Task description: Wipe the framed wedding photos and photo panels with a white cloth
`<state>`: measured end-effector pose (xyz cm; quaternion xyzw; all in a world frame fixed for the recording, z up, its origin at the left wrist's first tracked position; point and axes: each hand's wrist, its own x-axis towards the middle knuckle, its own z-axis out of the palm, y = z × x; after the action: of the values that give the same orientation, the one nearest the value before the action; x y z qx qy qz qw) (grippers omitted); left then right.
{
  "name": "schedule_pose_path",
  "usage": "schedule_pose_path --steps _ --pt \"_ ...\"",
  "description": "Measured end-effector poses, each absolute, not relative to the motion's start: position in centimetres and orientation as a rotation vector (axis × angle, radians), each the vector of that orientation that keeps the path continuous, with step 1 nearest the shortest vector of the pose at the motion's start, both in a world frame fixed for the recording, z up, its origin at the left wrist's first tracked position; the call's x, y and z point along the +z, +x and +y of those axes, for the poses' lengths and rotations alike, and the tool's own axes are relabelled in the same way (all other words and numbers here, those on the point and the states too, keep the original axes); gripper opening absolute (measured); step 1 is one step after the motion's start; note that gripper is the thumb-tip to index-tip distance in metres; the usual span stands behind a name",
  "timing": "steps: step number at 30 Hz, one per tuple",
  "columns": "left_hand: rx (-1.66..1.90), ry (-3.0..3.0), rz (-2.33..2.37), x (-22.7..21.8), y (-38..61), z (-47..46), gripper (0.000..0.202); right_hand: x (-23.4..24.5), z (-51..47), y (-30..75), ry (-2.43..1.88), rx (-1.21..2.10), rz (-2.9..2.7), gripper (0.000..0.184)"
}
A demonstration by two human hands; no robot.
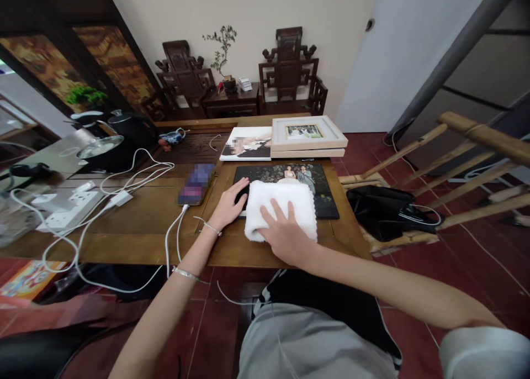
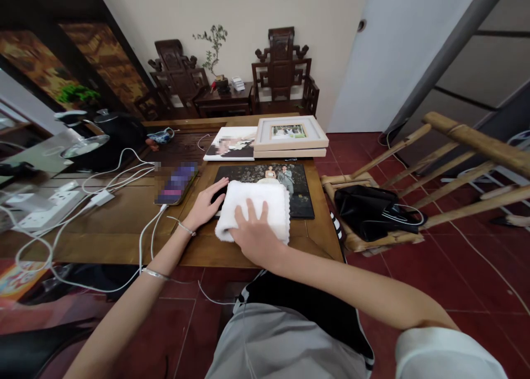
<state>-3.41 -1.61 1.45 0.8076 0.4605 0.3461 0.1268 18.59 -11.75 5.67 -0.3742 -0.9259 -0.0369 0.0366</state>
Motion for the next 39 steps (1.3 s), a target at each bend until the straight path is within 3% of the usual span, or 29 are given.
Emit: schedule_pose_path --steps 6,16,25,33,39 --pt "1.005 2.31 1.35 0.8 -3.6 -1.3 0.052 6.2 -13.4 19.6 -1.053 0.034 -2.911 0.037" --pt "0.891 2.262 1.417 -0.4 -4.0 -0.6 0.053 7.4 -4.1 19.2 -1.287 0.043 -2.798 0.058" --pt "1.351 2.086 1.29 1.7 -3.5 -1.8 0.058 7.3 -0.1 15.1 -1.456 -0.032 -2.679 0.055" --pt "1.461 1.97 1.161 1.5 -3.8 -1.9 0.062 6.4 -5.7 13.9 -1.001 -0.112 -2.933 0.048" --pt "1.246 2.19 1.306 2.1 -3.0 -2.7 0.067 6.4 -9.1 18.8 -0.745 -0.022 -2.943 0.044"
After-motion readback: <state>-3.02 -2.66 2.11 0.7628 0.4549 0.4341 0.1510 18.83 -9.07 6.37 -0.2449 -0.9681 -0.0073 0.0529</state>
